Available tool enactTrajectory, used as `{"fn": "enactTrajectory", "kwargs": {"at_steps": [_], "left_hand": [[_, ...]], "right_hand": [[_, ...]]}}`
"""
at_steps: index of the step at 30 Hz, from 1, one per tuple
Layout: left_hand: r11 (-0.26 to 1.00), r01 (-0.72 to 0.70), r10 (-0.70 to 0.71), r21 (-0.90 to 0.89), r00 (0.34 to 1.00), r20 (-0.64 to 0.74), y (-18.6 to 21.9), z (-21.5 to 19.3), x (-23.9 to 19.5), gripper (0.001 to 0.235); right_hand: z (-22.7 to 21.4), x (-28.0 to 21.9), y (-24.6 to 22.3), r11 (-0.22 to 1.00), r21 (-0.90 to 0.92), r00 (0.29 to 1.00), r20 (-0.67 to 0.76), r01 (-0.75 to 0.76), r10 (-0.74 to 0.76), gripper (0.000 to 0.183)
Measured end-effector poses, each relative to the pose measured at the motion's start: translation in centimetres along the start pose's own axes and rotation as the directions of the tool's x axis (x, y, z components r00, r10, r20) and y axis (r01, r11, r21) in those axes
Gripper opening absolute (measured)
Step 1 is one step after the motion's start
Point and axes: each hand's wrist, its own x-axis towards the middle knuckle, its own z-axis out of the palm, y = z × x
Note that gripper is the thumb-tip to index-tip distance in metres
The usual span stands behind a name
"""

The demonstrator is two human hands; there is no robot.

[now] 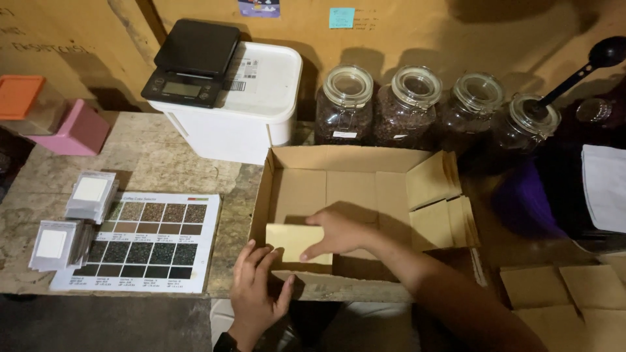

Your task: The person repeatedly picks small paper pouches from a table and places them into a cardboard box. They arrange the pouches in rows and adjust their positions to fit neatly inside the box.

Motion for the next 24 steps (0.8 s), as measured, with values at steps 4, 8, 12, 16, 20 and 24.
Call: {"fn": "enactTrajectory", "kwargs": {"at_steps": [4, 8, 12, 16, 20, 24], "left_hand": [[1.000, -0.026, 0.026, 0.003, 1.000, -0.011, 0.1, -0.4, 0.3, 0.041], [0.999, -0.036, 0.036, 0.005, 0.999, 0.006, 0.2, -0.8, 0.7, 0.039], [0.999, -0.040, 0.040, -0.005, 0.999, 0.013, 0.6, -1.2, 0.6, 0.036], [0.999, -0.045, 0.045, 0.013, 0.999, 0.003, 0.5, -1.2, 0.6, 0.036], [0.999, -0.054, 0.054, -0.002, 0.998, 0.011, 0.9, -1.6, 0.9, 0.034], [0.999, -0.044, 0.044, -0.003, 0.999, -0.003, 1.2, -1.9, 1.2, 0.033]], "right_hand": [[-0.9, 0.2, 0.3, 0.964, 0.239, 0.981, -0.119, -0.119, 0.150, 0.056], [-1.7, 0.9, 1.4, 0.879, 0.465, 0.956, -0.193, -0.108, 0.220, 0.052], [-1.5, 0.4, 1.7, 0.898, 0.350, 0.947, -0.075, -0.267, 0.311, 0.120], [-0.6, 1.0, 2.0, 0.997, 0.031, 0.997, 0.038, -0.075, 0.074, 0.088], [0.2, 1.6, 2.9, 1.000, -0.020, 1.000, 0.018, 0.007, -0.007, 0.104], [-1.1, 0.6, 1.7, 0.995, 0.061, 0.991, -0.103, -0.077, 0.083, 0.095]]}}
